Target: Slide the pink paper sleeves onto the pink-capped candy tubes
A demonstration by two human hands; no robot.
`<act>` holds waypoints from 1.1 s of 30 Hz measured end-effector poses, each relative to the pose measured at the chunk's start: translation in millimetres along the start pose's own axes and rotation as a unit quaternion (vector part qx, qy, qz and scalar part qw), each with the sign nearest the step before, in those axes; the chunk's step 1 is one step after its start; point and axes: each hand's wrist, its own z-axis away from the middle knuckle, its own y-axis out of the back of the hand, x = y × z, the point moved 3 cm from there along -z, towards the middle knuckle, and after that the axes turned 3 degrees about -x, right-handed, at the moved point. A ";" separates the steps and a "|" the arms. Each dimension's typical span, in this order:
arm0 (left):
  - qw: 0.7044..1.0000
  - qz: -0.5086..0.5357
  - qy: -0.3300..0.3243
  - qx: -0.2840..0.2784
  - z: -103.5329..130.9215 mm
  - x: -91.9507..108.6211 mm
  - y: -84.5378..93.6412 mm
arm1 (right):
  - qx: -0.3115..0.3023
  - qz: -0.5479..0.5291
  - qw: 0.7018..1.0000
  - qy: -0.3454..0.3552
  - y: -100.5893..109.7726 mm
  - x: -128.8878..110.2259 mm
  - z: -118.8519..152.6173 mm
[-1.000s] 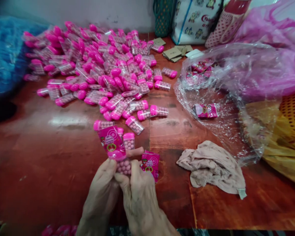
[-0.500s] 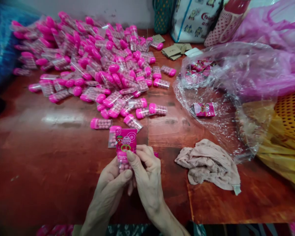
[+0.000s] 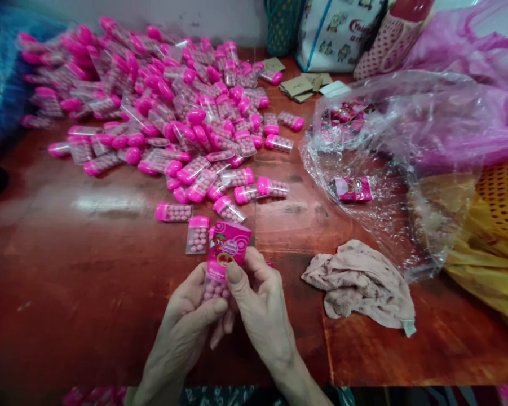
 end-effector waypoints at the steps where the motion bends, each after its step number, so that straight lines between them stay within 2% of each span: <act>1: 1.000 0.001 0.003 0.000 -0.3 -0.8 1.2 | -0.007 -0.024 1.000 -0.019 1.8 1.7 -0.9; 3: 1.000 0.006 0.001 0.004 -0.6 -2.1 2.7 | -0.006 -0.056 0.997 -0.058 4.4 5.7 -2.3; 5: 1.000 0.013 -0.010 0.002 -0.2 -2.2 2.1 | 0.019 -0.069 0.994 -0.078 6.1 8.5 -3.4; 9: 1.000 0.024 -0.020 -0.001 1.8 -0.5 -4.0 | 0.040 -0.091 0.991 -0.086 0.8 11.9 -2.6; 14: 0.998 0.034 -0.043 0.039 3.6 0.4 -9.7 | 0.050 -0.057 0.994 -0.077 -7.6 15.5 4.1; 17: 0.997 0.019 -0.047 0.055 2.9 -0.6 -8.6 | 0.026 -0.079 0.992 -0.091 -5.5 14.5 4.9; 20: 0.998 -0.006 -0.041 0.037 1.3 -1.3 -5.5 | 0.014 -0.128 0.988 -0.090 1.4 10.9 1.5; 24: 0.999 -0.024 -0.027 0.006 -0.1 -1.2 -4.1 | 0.060 -0.116 0.988 -0.076 8.0 11.5 -1.2; 29: 0.999 0.003 -0.039 0.035 1.9 0.1 -7.8 | 0.043 -0.064 0.990 -0.119 -1.8 17.9 3.3; 33: 0.995 0.053 -0.052 0.064 -0.2 4.8 -8.6 | 0.005 -0.054 0.993 -0.101 -8.4 13.3 6.9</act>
